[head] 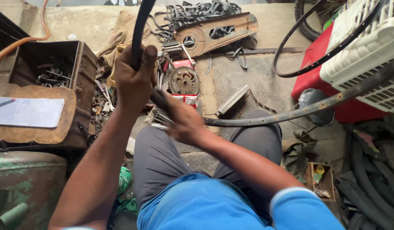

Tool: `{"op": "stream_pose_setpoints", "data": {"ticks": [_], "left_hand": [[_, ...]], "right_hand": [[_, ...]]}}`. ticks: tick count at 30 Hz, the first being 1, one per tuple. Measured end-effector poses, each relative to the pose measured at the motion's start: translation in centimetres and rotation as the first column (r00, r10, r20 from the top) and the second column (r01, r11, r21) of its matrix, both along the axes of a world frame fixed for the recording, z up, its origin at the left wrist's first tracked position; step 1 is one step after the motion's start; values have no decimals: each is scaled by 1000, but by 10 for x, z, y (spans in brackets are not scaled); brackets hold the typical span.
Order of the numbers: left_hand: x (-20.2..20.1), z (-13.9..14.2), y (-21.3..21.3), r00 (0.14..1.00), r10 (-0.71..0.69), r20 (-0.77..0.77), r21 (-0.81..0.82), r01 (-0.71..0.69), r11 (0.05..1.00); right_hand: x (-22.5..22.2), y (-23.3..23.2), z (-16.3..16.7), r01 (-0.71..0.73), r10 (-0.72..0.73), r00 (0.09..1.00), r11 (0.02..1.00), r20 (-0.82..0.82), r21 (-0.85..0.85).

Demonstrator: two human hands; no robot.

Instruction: The person sits on the floor and cleans a bicycle tire using a dark cloth. They wipe the tire's surface repeatedly, rotating it to cover different sections, and inspect the tire by holding it up.

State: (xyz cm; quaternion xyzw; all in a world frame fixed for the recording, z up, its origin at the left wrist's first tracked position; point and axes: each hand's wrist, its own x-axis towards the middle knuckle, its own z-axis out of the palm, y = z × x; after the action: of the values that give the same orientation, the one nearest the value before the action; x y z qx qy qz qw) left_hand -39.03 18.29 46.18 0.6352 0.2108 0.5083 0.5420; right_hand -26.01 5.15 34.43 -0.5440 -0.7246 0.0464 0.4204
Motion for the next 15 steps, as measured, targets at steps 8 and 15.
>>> {"op": "stream_pose_setpoints", "data": {"ticks": [8,15], "left_hand": [[13,-3,-2,998,13,59,-57,-9,998],[1,10,1,999,23,-38,-64,-26,998]], "right_hand": [[11,0,-9,101,-94,995,975,44,-198],[18,-4,2,-20,40,996,972,85,-232]]}}
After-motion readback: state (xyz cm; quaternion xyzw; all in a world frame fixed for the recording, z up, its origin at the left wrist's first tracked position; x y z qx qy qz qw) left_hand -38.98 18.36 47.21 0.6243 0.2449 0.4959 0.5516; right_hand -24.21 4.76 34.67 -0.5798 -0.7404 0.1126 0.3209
